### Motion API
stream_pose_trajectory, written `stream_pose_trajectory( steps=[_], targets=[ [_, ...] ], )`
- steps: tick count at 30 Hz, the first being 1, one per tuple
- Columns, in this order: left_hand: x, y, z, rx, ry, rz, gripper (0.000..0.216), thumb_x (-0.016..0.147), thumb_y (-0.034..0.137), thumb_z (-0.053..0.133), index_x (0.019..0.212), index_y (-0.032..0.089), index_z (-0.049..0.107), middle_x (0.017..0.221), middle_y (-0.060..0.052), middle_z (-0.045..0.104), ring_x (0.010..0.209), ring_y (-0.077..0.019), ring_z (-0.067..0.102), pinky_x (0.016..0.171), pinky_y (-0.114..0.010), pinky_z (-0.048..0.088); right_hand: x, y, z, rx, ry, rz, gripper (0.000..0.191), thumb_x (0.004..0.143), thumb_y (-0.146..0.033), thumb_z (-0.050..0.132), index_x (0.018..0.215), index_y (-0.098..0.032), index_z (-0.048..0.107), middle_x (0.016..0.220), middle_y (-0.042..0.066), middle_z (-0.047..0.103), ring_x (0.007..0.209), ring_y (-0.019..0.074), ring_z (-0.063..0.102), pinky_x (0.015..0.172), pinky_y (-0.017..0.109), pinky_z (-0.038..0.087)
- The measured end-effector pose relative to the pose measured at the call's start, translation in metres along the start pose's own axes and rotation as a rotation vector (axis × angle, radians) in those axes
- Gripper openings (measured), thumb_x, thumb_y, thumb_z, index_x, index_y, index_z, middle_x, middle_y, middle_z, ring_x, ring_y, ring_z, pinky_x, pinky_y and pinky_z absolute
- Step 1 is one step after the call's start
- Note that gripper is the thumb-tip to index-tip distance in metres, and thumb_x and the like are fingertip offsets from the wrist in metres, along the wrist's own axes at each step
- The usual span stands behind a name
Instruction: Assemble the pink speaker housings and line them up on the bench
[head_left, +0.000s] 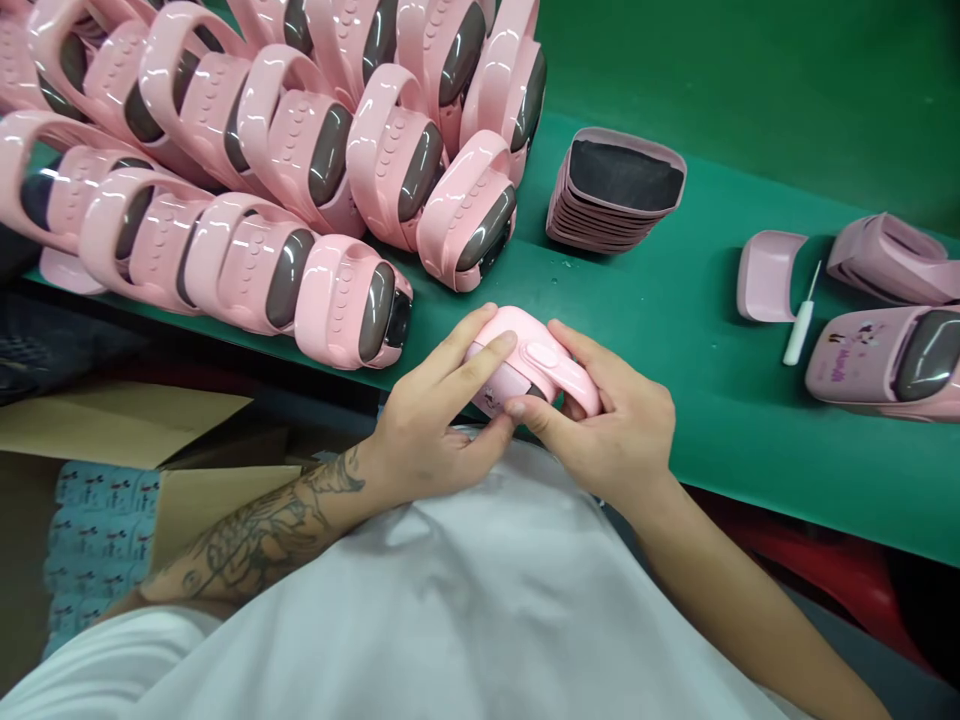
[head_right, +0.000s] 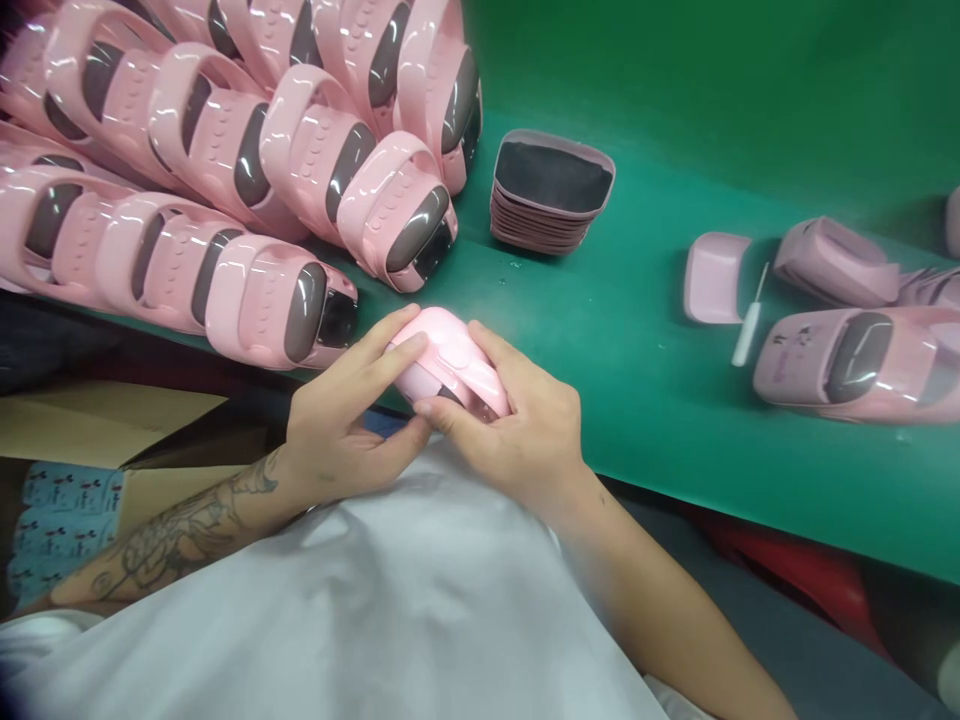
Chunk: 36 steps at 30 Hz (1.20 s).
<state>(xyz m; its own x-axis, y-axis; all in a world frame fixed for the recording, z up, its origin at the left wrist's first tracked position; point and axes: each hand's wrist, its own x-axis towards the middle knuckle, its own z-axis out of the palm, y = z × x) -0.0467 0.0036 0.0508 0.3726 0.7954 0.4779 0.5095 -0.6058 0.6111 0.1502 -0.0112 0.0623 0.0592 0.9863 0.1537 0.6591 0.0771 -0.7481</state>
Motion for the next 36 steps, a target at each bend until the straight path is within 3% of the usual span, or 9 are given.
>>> stream_pose_trajectory(
  steps=[6, 12, 16, 19, 24, 27, 36],
  targets=[
    [-0.003, -0.002, 0.002, -0.022, 0.049, 0.042, 0.062, 0.087, 0.018, 0.073, 0.148, 0.02, 0.06, 0.156, -0.018, 0.062, 0.137, -0.0333, 0.068, 0.112, -0.045, 0.061, -0.005, 0.005, 0.001, -0.033, 0.065, -0.133, 0.061, 0.086, -0.066, 0.08, 0.129, -0.023, 0.077, 0.115, 0.008, 0.085, 0.085, 0.0265, 0.082, 0.075, 0.036, 0.066],
    [-0.006, -0.005, 0.002, 0.008, 0.021, 0.077, 0.066, 0.088, 0.03, 0.079, 0.15, 0.02, 0.056, 0.159, -0.02, 0.059, 0.135, -0.0338, 0.07, 0.104, -0.042, 0.066, 0.0, -0.004, -0.023, -0.074, -0.251, 0.082, 0.071, 0.081, -0.068, 0.084, 0.138, -0.029, 0.069, 0.096, 0.001, 0.084, 0.068, 0.0207, 0.075, 0.062, 0.032, 0.06],
    [-0.008, -0.006, 0.005, 0.032, 0.033, 0.1, 0.067, 0.088, 0.03, 0.076, 0.15, 0.017, 0.055, 0.161, -0.024, 0.056, 0.137, -0.0368, 0.068, 0.1, -0.044, 0.067, 0.003, -0.019, -0.034, -0.119, -0.31, 0.223, 0.073, 0.079, -0.062, 0.088, 0.138, -0.025, 0.068, 0.085, 0.001, 0.081, 0.062, 0.0216, 0.072, 0.054, 0.032, 0.055],
    [-0.009, -0.005, 0.007, 0.041, 0.034, 0.135, 0.066, 0.087, 0.029, 0.077, 0.148, 0.013, 0.057, 0.159, -0.027, 0.057, 0.138, -0.0387, 0.067, 0.102, -0.046, 0.066, 0.0, -0.025, -0.031, -0.124, -0.266, 0.243, 0.07, 0.079, -0.058, 0.088, 0.137, -0.023, 0.069, 0.086, 0.003, 0.082, 0.063, 0.0222, 0.071, 0.054, 0.034, 0.055],
    [-0.015, -0.001, 0.013, 0.005, 0.132, 0.079, 0.061, 0.089, 0.03, 0.076, 0.147, 0.019, 0.059, 0.157, -0.021, 0.061, 0.131, -0.0337, 0.072, 0.098, -0.04, 0.068, -0.011, -0.022, -0.02, -0.08, -0.064, 0.152, 0.046, 0.076, -0.06, 0.09, 0.103, -0.026, 0.075, 0.067, -0.003, 0.072, 0.05, 0.0156, 0.059, 0.046, 0.03, 0.048],
    [-0.018, 0.004, 0.016, 0.008, 0.143, 0.084, 0.057, 0.089, 0.029, 0.077, 0.143, 0.017, 0.062, 0.156, -0.024, 0.061, 0.131, -0.0347, 0.072, 0.099, -0.041, 0.068, -0.019, -0.018, -0.015, -0.044, 0.033, 0.107, 0.041, 0.079, -0.062, 0.087, 0.092, -0.026, 0.072, 0.068, -0.003, 0.072, 0.053, 0.0157, 0.06, 0.048, 0.03, 0.049],
    [-0.021, 0.012, 0.024, -0.07, 0.158, 0.052, 0.052, 0.088, 0.015, 0.074, 0.139, 0.014, 0.064, 0.158, -0.025, 0.058, 0.14, -0.0368, 0.065, 0.107, -0.045, 0.064, -0.028, -0.019, -0.007, -0.029, 0.101, 0.121, 0.04, 0.079, -0.062, 0.086, 0.091, -0.026, 0.07, 0.055, -0.008, 0.053, 0.05, 0.0145, 0.052, 0.049, 0.03, 0.047]
  ],
)
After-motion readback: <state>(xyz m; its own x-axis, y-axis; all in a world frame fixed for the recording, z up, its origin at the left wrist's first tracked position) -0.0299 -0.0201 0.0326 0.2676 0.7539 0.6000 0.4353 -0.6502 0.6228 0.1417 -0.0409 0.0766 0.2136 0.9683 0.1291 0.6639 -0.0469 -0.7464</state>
